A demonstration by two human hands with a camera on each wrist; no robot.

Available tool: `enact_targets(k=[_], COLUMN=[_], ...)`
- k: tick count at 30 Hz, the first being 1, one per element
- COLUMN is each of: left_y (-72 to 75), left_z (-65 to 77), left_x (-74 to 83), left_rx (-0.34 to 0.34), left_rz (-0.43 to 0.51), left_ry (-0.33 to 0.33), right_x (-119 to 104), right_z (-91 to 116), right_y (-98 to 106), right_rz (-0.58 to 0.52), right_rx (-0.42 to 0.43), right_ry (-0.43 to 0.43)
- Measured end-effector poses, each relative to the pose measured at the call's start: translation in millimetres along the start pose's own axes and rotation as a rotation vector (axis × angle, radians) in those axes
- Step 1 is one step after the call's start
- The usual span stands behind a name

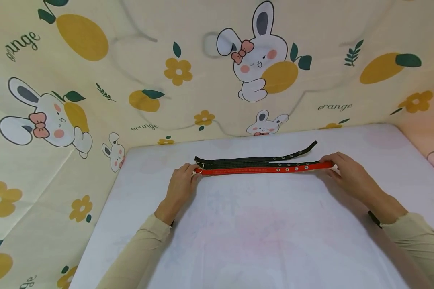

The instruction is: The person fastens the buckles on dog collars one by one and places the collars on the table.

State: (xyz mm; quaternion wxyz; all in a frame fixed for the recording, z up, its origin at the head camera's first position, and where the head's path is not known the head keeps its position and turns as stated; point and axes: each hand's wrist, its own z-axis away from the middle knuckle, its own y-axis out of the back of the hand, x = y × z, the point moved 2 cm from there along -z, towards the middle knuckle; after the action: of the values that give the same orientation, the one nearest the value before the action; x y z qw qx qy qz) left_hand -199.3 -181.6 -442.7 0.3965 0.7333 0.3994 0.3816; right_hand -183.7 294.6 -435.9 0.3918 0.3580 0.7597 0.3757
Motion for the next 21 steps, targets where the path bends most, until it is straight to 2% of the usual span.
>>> enact_targets(k=[4, 8, 13, 16, 21], left_y=[-0.2, 1.3, 3.3, 4.3, 6.6], left_z=[-0.9, -1.2, -1.0, 0.0, 0.5], left_x=[1.2, 3.2, 5.2, 6.1, 8.2], left_rx=[-0.022, 0.012, 0.054, 0.07, 0.145], left_rz=[0.097, 0.17, 0.2, 0.226, 0.245], left_ry=[0.054, 0.072, 0.031, 0.002, -0.055], right_x=[-5, -10, -13, -17, -29], right_z=[-1, -1, 0, -2, -11], right_y=[0, -1, -1, 0, -3], right_rz=[-0.034, -0.091, -0.173, -0.192, -0.222], right_rx=[-0.011, 0.056, 0.107, 0.125, 0.154], right_ry=[-0.015, -0.002, -0.046, -0.042, -0.069])
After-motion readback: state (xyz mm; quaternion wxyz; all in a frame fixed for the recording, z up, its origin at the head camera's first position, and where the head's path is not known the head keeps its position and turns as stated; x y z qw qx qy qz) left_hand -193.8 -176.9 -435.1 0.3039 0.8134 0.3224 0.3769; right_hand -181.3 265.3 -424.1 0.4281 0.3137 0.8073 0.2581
